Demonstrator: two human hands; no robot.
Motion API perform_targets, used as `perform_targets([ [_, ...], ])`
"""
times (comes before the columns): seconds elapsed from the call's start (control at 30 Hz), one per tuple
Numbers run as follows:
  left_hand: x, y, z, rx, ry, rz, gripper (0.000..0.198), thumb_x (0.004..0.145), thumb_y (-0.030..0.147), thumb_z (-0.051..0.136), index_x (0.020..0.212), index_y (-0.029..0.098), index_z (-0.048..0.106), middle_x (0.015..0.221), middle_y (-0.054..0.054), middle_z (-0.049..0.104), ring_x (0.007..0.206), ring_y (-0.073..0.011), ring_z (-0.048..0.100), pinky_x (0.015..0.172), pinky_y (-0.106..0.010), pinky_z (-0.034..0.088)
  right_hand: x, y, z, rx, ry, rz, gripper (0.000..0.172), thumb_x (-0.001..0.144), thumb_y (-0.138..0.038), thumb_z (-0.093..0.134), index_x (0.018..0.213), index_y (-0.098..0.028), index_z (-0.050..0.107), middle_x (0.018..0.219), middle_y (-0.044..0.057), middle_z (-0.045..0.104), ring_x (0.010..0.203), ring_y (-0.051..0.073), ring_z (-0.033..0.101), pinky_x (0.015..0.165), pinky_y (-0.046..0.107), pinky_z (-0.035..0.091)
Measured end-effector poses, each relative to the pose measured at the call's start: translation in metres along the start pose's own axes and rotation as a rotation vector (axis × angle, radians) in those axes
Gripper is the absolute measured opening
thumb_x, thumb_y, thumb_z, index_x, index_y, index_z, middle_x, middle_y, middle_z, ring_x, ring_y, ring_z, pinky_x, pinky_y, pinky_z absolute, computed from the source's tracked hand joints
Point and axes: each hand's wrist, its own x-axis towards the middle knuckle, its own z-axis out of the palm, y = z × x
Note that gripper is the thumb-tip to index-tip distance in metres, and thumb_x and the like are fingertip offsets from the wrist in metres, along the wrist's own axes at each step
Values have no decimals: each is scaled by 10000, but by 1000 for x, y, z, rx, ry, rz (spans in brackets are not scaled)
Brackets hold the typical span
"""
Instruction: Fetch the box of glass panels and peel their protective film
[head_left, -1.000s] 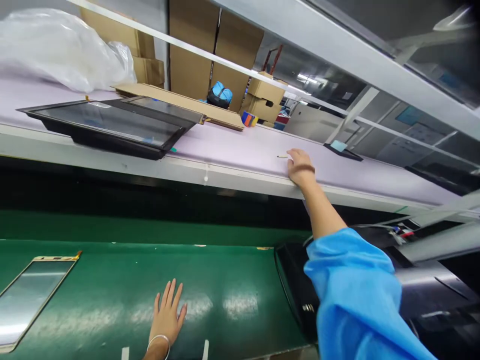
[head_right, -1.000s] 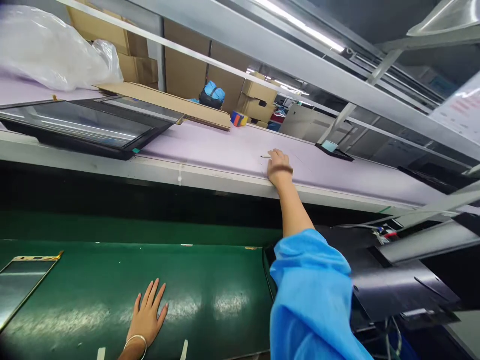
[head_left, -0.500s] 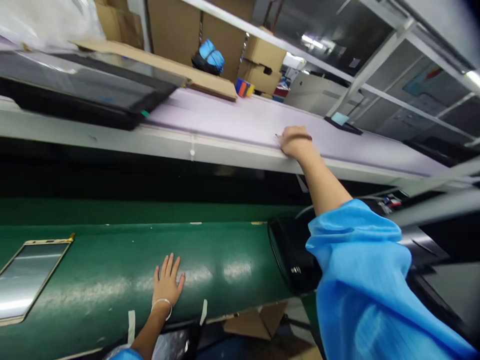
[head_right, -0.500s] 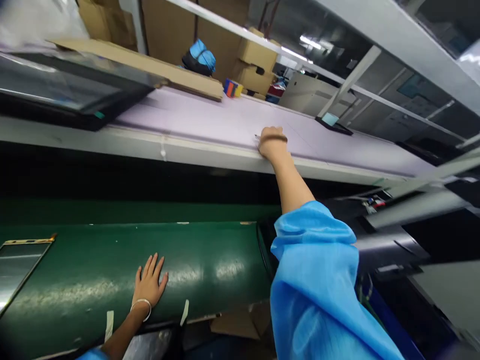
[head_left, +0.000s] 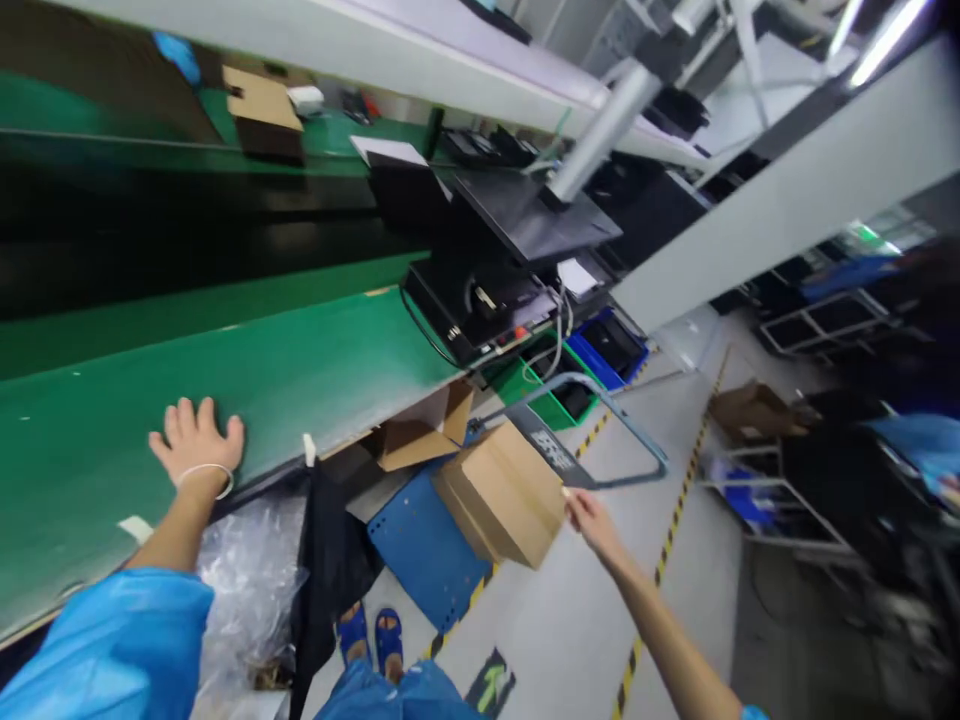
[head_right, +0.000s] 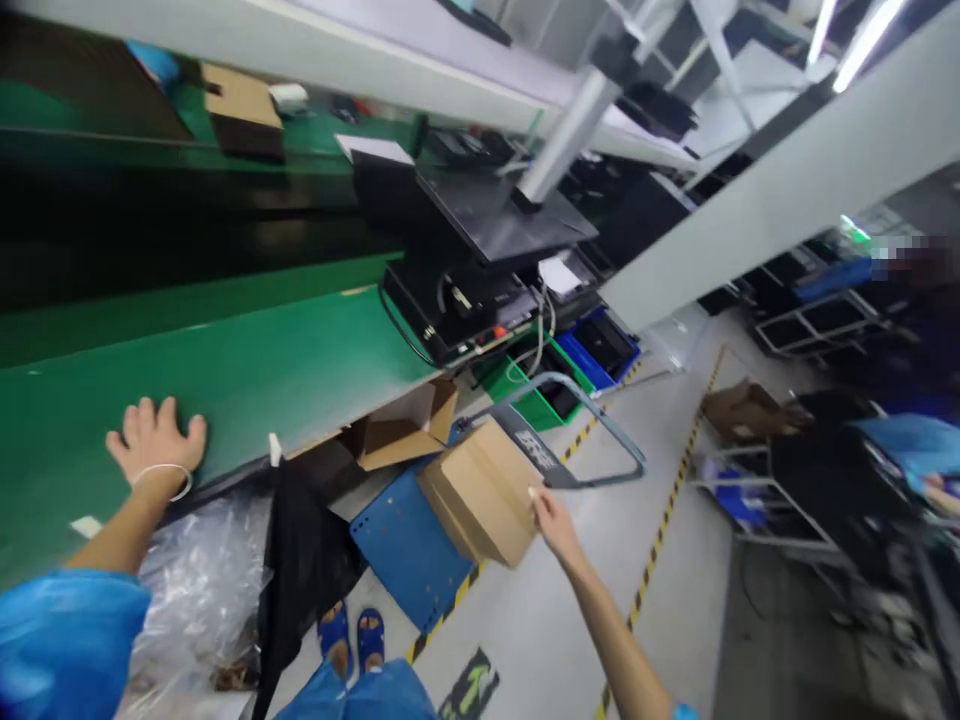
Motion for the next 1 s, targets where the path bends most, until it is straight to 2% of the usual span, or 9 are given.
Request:
perform_targets([
  [0.07,0,4,-6,13,-44,-33,665,937,506,205,1346,19,397,1509,-153,291,1367,-362,257,1047,-596,189,-49,74,4,7,-24,193,461,737,-614,509,531,-202,480,386,-45,367,379,116,348,412,262,296],
  [0.17,-7,28,-16,23,-183,-32,695,876,527,317,1264,-32,457,1427,-194,410,1289,-421,373,973,-642,288,-111,149,6,46,-50,426,393,787,-489,529,555,-173,555,370,-65,349,367,110,361,418,248,305],
  [0.27,-47,90,-14,-19,-291,146,617,874,419,380,1269,-51,449,1354,-228,489,1257,-368,453,1022,-473,383,-138,202,-1,103,-61,587,325,886,-377,521,667,-147,592,401,-102,316,351,74,326,409,211,295],
  [0.33,-100,150,1,-63,-371,328,538,893,303,367,1270,-77,427,1330,-243,503,1270,-322,449,1066,-408,358,-137,234,-9,138,-59,634,283,927,-325,515,729,-134,584,451,-104,353,369,55,338,412,191,313],
  [0.4,-171,215,28,-92,-519,513,434,905,274,414,1221,-8,506,1282,-178,568,1212,-249,515,1043,-346,393,-124,266,-15,165,-54,635,251,937,-304,522,769,-126,575,533,-82,445,424,50,410,441,184,367],
  [0.5,-284,304,79,-87,-741,734,287,899,332,546,1097,135,614,1178,-91,638,1085,-212,597,968,-434,457,-91,311,-16,186,-70,591,239,946,-317,513,822,-121,573,649,-46,549,509,62,506,507,202,446],
  [0.63,-390,390,135,27,-853,825,241,901,316,559,1088,181,631,1228,-91,606,1131,-214,563,978,-440,449,-29,357,-7,187,-148,502,278,962,-355,478,856,-123,590,637,-42,571,519,79,540,580,246,494],
  [0.83,-458,467,183,221,-823,828,432,894,321,558,1306,202,502,1456,-121,409,1341,-277,368,1075,-502,334,65,391,8,168,-196,411,266,947,-371,500,956,-131,615,911,36,645,812,142,622,774,344,520],
  [1.0,-490,491,215,296,-791,828,711,784,337,650,1422,179,378,1539,-133,280,1420,-305,227,1126,-495,253,96,400,24,128,-211,427,259,958,-345,478,1048,-139,607,1050,66,635,967,180,610,878,406,495],
])
